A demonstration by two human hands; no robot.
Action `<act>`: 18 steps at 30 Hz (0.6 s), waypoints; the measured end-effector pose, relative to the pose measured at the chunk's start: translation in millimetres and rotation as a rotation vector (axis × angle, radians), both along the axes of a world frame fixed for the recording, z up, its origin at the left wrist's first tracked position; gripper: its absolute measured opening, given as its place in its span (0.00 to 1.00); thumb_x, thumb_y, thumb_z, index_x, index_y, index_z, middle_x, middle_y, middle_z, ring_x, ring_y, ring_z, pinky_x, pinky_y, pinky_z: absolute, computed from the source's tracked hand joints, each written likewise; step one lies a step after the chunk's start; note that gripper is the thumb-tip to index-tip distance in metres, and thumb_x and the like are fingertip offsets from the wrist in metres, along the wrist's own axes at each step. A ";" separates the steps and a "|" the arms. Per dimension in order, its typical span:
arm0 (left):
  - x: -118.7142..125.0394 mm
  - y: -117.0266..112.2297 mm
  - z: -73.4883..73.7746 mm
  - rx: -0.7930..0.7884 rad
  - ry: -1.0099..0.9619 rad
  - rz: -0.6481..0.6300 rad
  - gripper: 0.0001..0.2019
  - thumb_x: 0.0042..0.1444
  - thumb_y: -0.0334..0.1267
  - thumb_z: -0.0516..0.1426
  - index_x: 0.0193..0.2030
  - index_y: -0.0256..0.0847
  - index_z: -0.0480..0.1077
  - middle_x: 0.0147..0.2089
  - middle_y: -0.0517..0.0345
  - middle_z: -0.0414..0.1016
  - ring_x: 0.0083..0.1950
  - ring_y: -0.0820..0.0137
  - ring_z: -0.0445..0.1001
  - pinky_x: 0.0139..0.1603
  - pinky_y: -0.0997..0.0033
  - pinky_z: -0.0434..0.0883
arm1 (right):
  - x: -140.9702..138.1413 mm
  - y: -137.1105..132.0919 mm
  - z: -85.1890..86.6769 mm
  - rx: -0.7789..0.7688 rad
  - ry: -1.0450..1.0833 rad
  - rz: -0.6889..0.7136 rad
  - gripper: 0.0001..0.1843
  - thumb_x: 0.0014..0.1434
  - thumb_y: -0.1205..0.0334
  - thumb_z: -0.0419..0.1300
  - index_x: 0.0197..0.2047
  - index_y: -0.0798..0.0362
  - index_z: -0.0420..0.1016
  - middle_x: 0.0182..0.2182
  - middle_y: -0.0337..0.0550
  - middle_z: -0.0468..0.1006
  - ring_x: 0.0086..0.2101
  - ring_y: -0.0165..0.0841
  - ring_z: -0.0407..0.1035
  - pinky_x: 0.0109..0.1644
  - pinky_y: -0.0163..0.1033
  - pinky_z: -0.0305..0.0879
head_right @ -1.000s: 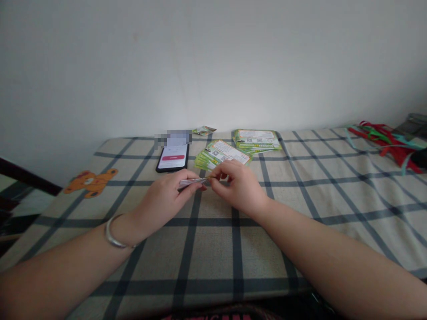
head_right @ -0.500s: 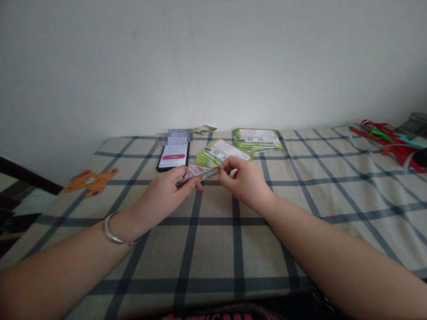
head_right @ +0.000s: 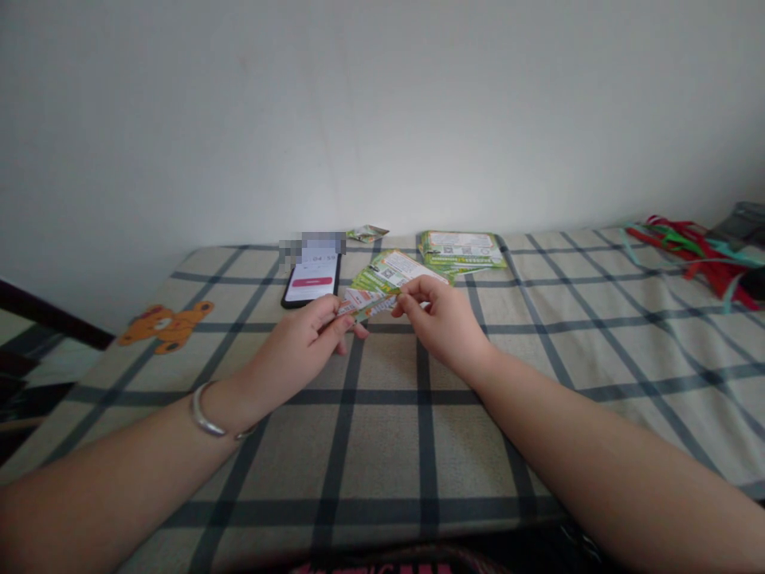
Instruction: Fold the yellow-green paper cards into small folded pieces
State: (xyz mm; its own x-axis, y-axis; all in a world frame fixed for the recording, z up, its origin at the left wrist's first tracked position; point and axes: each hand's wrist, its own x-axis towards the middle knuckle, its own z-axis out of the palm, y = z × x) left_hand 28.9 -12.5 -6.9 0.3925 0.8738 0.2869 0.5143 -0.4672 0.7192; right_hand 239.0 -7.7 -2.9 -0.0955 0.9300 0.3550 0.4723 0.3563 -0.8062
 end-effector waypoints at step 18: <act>5.5 5.4 -6.0 -0.119 -0.197 -0.045 0.08 0.57 0.36 0.57 0.43 0.37 0.70 0.41 0.55 0.77 0.39 0.69 0.75 0.40 0.69 0.72 | -4.9 -7.8 -4.9 0.101 -0.027 0.086 0.06 0.59 0.61 0.60 0.40 0.51 0.71 0.29 0.38 0.80 0.24 0.28 0.69 0.26 0.33 0.63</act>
